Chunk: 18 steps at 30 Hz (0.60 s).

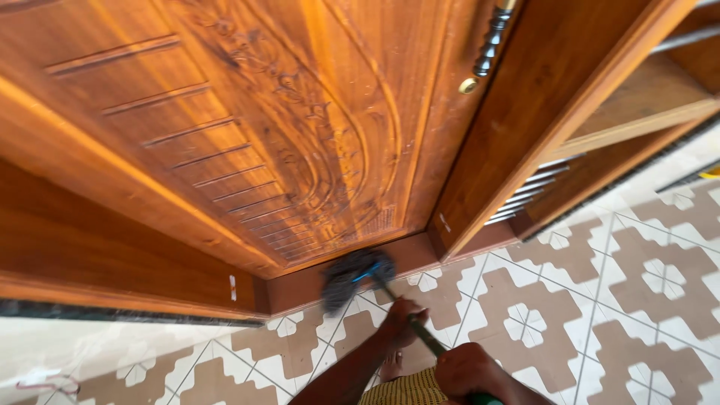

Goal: The person is mopping the tiled floor of a hallway and balcony using a string mop.

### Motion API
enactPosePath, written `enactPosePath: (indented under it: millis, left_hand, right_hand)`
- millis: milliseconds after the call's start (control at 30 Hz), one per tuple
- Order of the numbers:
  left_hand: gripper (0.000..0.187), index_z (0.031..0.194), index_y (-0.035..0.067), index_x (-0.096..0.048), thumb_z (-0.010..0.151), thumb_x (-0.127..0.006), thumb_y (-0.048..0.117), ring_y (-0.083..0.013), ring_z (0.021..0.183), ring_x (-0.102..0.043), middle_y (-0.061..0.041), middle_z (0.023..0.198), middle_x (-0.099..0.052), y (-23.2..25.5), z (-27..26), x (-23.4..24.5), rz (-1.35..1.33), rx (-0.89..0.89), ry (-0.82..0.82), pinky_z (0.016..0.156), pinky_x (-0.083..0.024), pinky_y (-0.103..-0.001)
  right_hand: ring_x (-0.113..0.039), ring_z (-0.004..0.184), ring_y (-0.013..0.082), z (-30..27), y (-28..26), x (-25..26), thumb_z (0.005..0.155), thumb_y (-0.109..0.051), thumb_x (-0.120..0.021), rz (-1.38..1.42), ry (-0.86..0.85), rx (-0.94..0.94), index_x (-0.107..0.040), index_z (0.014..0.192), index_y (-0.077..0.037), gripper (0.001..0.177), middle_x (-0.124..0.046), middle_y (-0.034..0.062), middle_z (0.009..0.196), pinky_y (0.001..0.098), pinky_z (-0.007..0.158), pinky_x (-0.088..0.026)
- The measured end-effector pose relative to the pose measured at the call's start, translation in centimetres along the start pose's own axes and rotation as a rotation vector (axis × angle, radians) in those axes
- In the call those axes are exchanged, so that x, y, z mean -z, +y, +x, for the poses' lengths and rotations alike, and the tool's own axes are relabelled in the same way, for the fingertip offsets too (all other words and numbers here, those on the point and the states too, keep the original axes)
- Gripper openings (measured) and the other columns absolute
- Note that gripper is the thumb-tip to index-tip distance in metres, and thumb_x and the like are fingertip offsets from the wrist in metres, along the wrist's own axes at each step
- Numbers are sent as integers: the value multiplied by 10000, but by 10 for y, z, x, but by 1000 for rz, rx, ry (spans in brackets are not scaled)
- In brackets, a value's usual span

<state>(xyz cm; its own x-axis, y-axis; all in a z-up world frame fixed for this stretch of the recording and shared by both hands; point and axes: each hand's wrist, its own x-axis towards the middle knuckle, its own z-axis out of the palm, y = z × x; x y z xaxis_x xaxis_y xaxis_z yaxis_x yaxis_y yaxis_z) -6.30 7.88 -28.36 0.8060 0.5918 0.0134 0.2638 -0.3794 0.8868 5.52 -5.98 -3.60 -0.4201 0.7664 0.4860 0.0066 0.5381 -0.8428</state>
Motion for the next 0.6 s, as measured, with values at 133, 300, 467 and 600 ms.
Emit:
enactPosePath:
  millis: [133, 300, 467, 600]
  left_hand:
    - [481, 633, 85, -557, 1046, -522, 328, -313, 716, -573, -107, 639, -541, 8, 41, -31, -27, -165, -223, 1006, -411, -450]
    - [440, 672, 49, -623, 997, -587, 343, -303, 814, -576, -152, 728, -606, 30, 58, -48, -96, -140, -341, 948, -448, -461]
    - [488, 683, 69, -633, 1043, -556, 389, -208, 702, -618, -109, 705, -618, 68, 42, -54, -80, 3, -505, 769, -555, -441]
    - [519, 681, 101, -541, 1100, -465, 398, -206, 453, -514, -66, 566, -531, 115, 35, -77, -113, -185, -643, 511, -524, -429]
  right_hand:
    - [-526, 508, 285, 17, -43, -13, 938, -131, -743, -214, 176, -174, -432, 636, -41, 443, -455, 83, 573, 403, 523, -380]
    - [-642, 705, 305, -1, -45, -24, 1111, -243, -587, -625, 621, -50, -528, 823, 32, 403, -601, 150, 777, 430, 636, -507]
    - [-644, 524, 224, -79, -34, -16, 984, -330, -707, -509, 466, -184, -529, 607, -44, 506, -565, 82, 583, 374, 493, -493]
    - [-586, 461, 175, -69, -107, -8, 912, -279, -632, -436, 652, -333, -514, 573, -38, 432, -541, 71, 545, 345, 463, -383]
